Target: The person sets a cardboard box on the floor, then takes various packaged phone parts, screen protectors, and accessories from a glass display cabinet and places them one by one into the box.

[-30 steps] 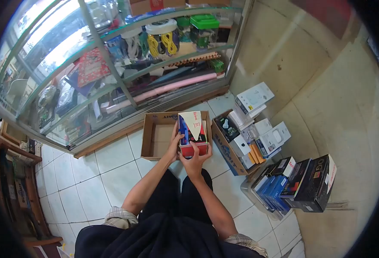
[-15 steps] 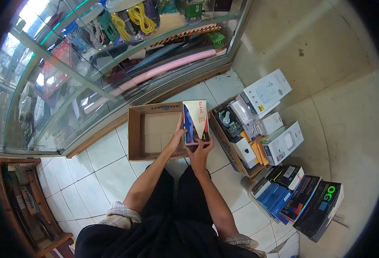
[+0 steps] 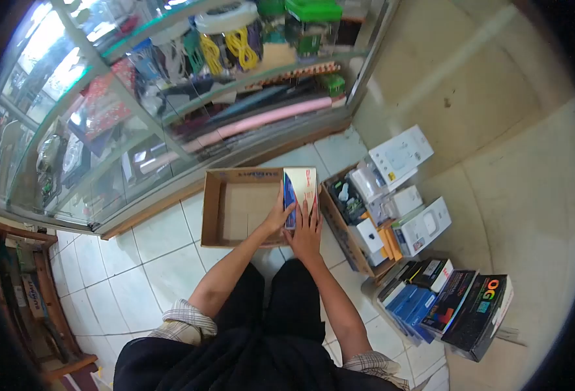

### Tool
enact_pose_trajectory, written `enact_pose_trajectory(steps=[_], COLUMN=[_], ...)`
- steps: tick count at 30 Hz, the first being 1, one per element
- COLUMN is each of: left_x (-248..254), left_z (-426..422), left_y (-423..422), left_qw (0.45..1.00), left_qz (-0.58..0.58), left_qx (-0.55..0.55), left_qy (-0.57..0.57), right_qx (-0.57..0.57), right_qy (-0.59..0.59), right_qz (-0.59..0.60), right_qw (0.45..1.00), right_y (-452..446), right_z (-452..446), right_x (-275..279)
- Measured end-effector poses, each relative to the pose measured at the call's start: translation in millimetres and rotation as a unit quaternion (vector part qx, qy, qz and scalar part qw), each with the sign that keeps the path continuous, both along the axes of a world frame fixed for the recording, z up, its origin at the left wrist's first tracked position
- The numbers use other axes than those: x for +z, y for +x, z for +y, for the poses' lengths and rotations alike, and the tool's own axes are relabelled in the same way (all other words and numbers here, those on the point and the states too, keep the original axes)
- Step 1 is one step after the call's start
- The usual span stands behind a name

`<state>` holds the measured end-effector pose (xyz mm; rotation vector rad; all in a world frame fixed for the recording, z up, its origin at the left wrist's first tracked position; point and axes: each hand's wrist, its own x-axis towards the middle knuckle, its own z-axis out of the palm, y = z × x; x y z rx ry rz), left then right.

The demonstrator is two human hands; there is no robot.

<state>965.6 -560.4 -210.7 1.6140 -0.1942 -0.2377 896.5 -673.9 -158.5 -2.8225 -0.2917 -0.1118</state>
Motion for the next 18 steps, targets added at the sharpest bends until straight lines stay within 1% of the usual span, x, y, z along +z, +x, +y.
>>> enact_pose_trajectory(steps=[1, 2, 3, 4, 6, 8, 9, 10, 12, 13, 14, 15, 16, 18], left_x=[13, 33, 56, 99, 189, 293, 334, 381, 452, 486, 517, 546, 570, 612], left_z=[5, 12, 16, 22, 30, 35, 35, 36, 34, 34, 33, 31, 31, 32], left_y=[-4, -1, 9, 12, 31, 50, 59, 66, 90, 101, 111, 123, 138, 172], left_qw=[0.995, 0.978, 0.972, 0.970, 0.945, 0.897, 0.883, 0.861, 0.810, 0.792, 0.781, 0.770, 0.766, 0.755], left_qz=[-0.051, -0.115, -0.156, -0.146, -0.302, -0.435, -0.468, -0.506, -0.570, -0.596, -0.605, -0.614, -0.621, -0.632], left_qx=[-0.006, -0.004, -0.007, -0.013, -0.004, 0.013, 0.034, 0.048, 0.088, 0.067, 0.069, 0.070, 0.069, 0.126], left_qy=[0.088, 0.175, 0.173, 0.194, 0.124, 0.077, 0.029, -0.020, -0.104, -0.119, -0.138, -0.156, -0.152, -0.117], right_qx=[0.009, 0.017, 0.023, 0.029, 0.043, 0.067, 0.081, 0.094, 0.118, 0.129, 0.133, 0.153, 0.173, 0.192], right_qy=[-0.022, -0.022, -0.022, 0.006, 0.091, 0.181, 0.218, 0.246, 0.284, 0.295, 0.296, 0.333, 0.369, 0.407], right_qz=[0.031, 0.026, 0.013, -0.044, -0.155, -0.270, -0.328, -0.362, -0.433, -0.471, -0.479, -0.496, -0.510, -0.513], right_qw=[0.999, 0.999, 0.999, 0.999, 0.983, 0.943, 0.916, 0.894, 0.847, 0.822, 0.816, 0.788, 0.757, 0.731], right_y=[2, 6, 21, 37, 75, 107, 119, 130, 151, 164, 182, 199, 215, 253], right_z=[-3, -8, -12, -13, -11, 3, 10, 16, 28, 34, 38, 43, 48, 59], right_x=[4, 9, 19, 49, 132, 230, 281, 326, 405, 438, 465, 491, 514, 555])
